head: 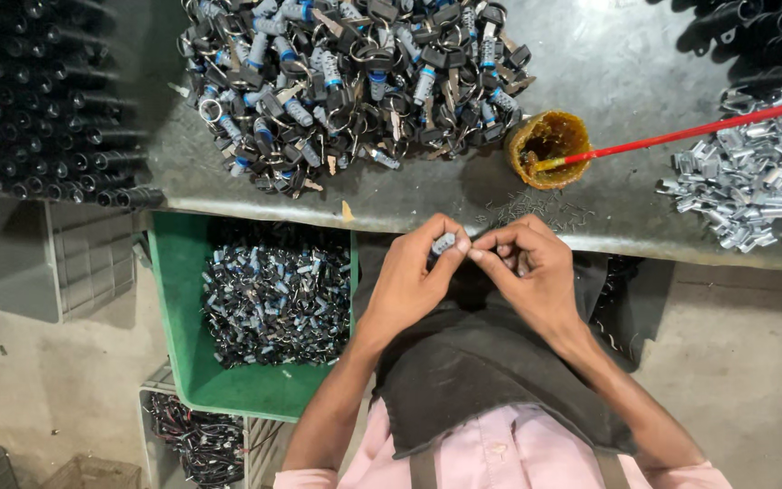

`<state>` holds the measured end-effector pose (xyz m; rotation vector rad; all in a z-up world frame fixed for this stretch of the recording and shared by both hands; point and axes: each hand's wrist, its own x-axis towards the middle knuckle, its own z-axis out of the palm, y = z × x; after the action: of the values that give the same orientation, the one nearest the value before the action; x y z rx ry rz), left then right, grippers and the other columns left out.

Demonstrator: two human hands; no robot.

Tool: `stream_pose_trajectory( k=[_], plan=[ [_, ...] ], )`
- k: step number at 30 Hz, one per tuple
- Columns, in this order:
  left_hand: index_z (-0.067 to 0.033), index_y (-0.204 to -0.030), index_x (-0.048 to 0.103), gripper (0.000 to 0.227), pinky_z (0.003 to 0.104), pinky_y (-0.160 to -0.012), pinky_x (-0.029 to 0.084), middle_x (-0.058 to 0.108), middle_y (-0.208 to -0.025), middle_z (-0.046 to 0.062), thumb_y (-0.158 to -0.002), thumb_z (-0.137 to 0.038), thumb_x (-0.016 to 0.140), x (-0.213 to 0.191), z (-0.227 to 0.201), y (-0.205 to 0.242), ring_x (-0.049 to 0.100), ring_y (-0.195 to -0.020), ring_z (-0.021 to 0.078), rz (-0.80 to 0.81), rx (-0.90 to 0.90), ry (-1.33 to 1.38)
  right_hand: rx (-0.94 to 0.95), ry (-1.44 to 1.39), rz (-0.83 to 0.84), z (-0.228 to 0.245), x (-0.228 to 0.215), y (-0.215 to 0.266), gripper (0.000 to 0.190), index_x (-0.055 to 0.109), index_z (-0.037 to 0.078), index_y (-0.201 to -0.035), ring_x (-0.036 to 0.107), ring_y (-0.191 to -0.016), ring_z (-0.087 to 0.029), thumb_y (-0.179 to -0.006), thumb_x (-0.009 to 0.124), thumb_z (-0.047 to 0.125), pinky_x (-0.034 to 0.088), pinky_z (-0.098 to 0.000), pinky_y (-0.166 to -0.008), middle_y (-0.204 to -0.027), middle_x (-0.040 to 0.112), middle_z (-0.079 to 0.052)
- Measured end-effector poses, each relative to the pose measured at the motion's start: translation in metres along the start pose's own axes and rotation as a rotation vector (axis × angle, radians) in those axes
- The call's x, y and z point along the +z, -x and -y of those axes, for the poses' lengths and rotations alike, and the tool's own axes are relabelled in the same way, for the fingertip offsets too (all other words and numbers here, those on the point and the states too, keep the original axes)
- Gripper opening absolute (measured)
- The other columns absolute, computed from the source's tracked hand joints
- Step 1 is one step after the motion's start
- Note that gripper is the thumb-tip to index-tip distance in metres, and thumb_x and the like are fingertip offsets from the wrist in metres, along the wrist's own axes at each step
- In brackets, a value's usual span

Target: The person repeatedly picks small metal key components from a green bin, applies a viscous substance with a red-handled brush, and places the treated items into a pile on the table. The process is continuous and repetitive throughout the clip.

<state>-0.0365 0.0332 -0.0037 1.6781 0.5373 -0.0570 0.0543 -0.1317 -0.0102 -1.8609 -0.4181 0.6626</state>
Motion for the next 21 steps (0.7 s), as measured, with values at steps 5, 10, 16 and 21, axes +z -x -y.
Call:
stream_pose_trajectory(
  k=[5,10,16,21],
  plan=[
    [-0.0029,-0.101,0.06,0.014,0.035,-0.061,0.044,0.062,-0.076,0.013,-0.101,-0.016,0.061,0.003,-0.006,-0.009,0.061,-0.066,0.0255,-0.08,0.044,-0.131,-0.017,0.067,-0.054,-0.002,0.01,-0.007,0.011,0.075,0.005,-0.098,0.043,-0.066,-0.002,-0.088,0.08,0.006,0.037,-0.0199,-0.057,-0.085,0.053,0.003],
    [-0.0025,-0.111,0.064,0.014,0.03,-0.064,0.046,0.066,-0.087,0.005,-0.102,-0.013,0.062,-0.002,-0.006,-0.003,0.058,-0.078,0.0151,-0.103,-0.029,0.091,-0.071,-0.031,-0.058,-0.003,0.012,-0.006,0.013,0.072,0.003,-0.099,0.05,-0.077,-0.005,-0.089,0.08,0.001,0.043,-0.02,-0.065,-0.093,0.055,0.0],
    [-0.0081,-0.135,0.06,0.031,0.028,-0.079,0.054,0.06,-0.103,0.003,-0.104,-0.012,0.058,0.006,0.0,0.011,0.06,-0.086,0.0104,0.091,-0.229,1.057,-0.129,-0.298,-0.023,0.003,0.01,0.0,0.014,0.066,-0.001,-0.1,0.068,-0.097,-0.012,-0.091,0.075,-0.006,0.057,-0.0237,-0.085,-0.108,0.063,-0.007],
    [-0.0063,-0.13,0.057,0.028,0.027,-0.068,0.053,0.061,-0.106,0.002,-0.105,-0.018,0.063,0.019,0.001,0.02,0.058,-0.081,0.0103,0.074,-0.237,1.135,-0.14,-0.284,-0.057,0.017,0.008,0.003,0.014,0.066,-0.003,-0.101,0.067,-0.098,-0.014,-0.091,0.075,-0.009,0.057,-0.0253,-0.086,-0.11,0.061,-0.011]
  ],
)
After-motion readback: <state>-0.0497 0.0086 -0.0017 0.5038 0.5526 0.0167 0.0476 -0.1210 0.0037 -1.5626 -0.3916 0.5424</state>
